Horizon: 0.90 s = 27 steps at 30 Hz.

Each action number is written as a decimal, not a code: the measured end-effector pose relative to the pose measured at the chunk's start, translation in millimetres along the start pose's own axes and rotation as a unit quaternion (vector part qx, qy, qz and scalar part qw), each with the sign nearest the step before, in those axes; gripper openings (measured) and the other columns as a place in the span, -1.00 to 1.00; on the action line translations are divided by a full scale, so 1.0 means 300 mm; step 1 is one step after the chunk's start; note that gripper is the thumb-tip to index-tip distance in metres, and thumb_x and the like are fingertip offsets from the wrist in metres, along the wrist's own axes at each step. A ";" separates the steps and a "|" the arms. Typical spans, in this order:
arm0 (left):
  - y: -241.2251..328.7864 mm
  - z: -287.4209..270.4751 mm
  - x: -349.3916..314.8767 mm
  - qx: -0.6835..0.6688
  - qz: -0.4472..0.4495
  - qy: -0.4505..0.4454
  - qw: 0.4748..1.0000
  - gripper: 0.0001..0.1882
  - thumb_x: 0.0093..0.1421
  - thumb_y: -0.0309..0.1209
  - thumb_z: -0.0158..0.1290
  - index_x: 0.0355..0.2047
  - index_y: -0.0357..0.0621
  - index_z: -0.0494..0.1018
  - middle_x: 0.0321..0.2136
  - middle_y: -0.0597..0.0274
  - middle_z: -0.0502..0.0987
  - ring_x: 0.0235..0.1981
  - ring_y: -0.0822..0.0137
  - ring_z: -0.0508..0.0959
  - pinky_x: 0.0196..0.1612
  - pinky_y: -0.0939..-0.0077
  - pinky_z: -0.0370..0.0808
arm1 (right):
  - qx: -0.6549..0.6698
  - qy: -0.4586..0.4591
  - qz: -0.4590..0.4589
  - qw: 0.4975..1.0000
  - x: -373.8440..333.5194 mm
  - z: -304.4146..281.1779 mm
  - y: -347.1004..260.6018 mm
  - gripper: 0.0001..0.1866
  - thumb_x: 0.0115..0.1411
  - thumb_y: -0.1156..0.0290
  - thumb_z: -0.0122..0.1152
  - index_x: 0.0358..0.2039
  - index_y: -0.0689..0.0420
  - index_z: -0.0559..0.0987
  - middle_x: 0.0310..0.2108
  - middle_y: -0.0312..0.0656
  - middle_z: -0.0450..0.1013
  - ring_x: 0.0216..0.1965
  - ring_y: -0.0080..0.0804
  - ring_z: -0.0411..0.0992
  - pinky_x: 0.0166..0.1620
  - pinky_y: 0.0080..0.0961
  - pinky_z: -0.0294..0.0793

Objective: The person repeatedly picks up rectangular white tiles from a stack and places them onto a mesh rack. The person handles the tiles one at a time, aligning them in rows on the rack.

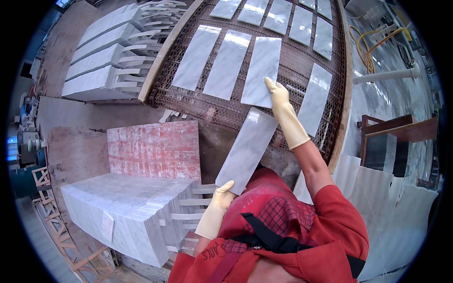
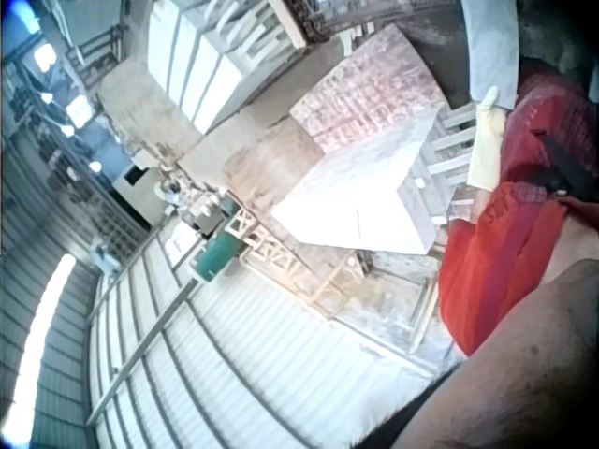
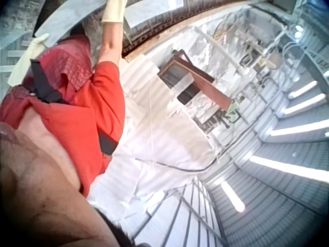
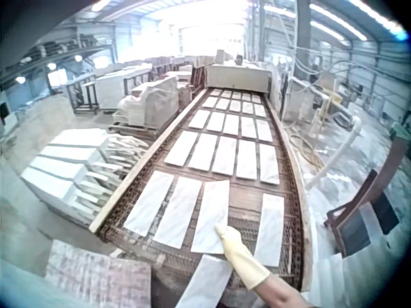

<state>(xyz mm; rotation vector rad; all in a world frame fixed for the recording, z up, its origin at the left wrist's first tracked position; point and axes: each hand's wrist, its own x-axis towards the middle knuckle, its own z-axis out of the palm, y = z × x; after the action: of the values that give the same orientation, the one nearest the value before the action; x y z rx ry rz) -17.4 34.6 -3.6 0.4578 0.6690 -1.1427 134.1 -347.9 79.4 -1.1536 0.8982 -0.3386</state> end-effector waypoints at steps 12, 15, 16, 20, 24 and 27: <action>-0.032 0.003 -0.008 -0.121 -0.111 -0.037 0.986 -0.32 0.27 -0.41 0.16 0.39 -0.19 0.26 0.30 -0.11 0.39 0.30 -0.15 0.38 0.38 -0.14 0.30 | -0.030 -0.021 0.092 0.995 -0.014 -0.007 0.012 -0.49 0.46 0.17 0.12 0.23 0.29 0.44 0.09 -0.05 0.54 0.03 -0.25 0.58 0.15 -0.34 0.54; -0.043 -0.034 -0.007 -0.250 -0.133 -0.118 0.952 -0.36 0.35 -0.28 0.03 0.41 -0.15 0.24 0.37 -0.02 0.33 0.37 -0.05 0.31 0.41 -0.08 0.28 | -0.040 -0.017 0.072 0.996 -0.012 -0.057 0.023 -0.43 0.46 0.14 0.12 0.28 0.31 0.39 0.12 -0.05 0.51 0.09 -0.29 0.55 0.19 -0.37 0.51; -0.050 -0.062 0.001 -0.277 -0.125 -0.131 0.944 -0.36 0.38 -0.18 -0.02 0.42 -0.11 0.24 0.40 0.04 0.29 0.40 0.01 0.27 0.42 -0.06 0.26 | -0.051 -0.020 0.062 0.997 -0.017 -0.066 0.016 -0.41 0.46 0.13 0.12 0.30 0.31 0.37 0.14 -0.05 0.51 0.12 -0.30 0.53 0.21 -0.38 0.50; -0.053 -0.030 -0.013 -0.370 -0.089 -0.180 0.907 -0.28 0.43 0.12 -0.18 0.45 0.01 0.20 0.48 0.14 0.17 0.48 0.11 0.15 0.43 -0.09 0.24 | -0.127 -0.059 0.026 0.990 -0.068 -0.086 -0.005 -0.37 0.44 0.08 0.12 0.38 0.20 0.36 0.31 -0.04 0.38 0.29 -0.23 0.40 0.32 -0.31 0.37; -0.032 0.011 -0.024 -0.510 -0.148 -0.163 0.832 -0.16 0.42 0.30 -0.33 0.50 0.05 0.07 0.52 0.11 0.06 0.49 -0.03 0.09 0.38 -0.37 0.22 | -0.209 -0.120 -0.011 0.970 -0.145 -0.080 -0.059 -0.34 0.42 0.07 0.15 0.42 0.11 0.34 0.39 -0.04 0.31 0.38 -0.22 0.30 0.36 -0.29 0.32; -0.031 0.034 -0.014 -0.337 -0.106 -0.174 0.919 -0.12 0.41 0.35 -0.38 0.53 0.07 -0.01 0.52 0.07 0.03 0.49 -0.11 0.07 0.32 -0.55 0.20 | -0.223 -0.134 -0.047 0.964 -0.145 -0.109 -0.048 -0.36 0.43 0.08 0.14 0.41 0.10 0.35 0.39 -0.03 0.31 0.39 -0.21 0.29 0.38 -0.30 0.30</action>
<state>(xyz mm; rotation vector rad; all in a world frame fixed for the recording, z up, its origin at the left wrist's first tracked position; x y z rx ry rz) -24.6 27.5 6.6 -0.4079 0.7574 -1.0775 85.4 -346.3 107.3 -1.6190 0.6961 -0.0494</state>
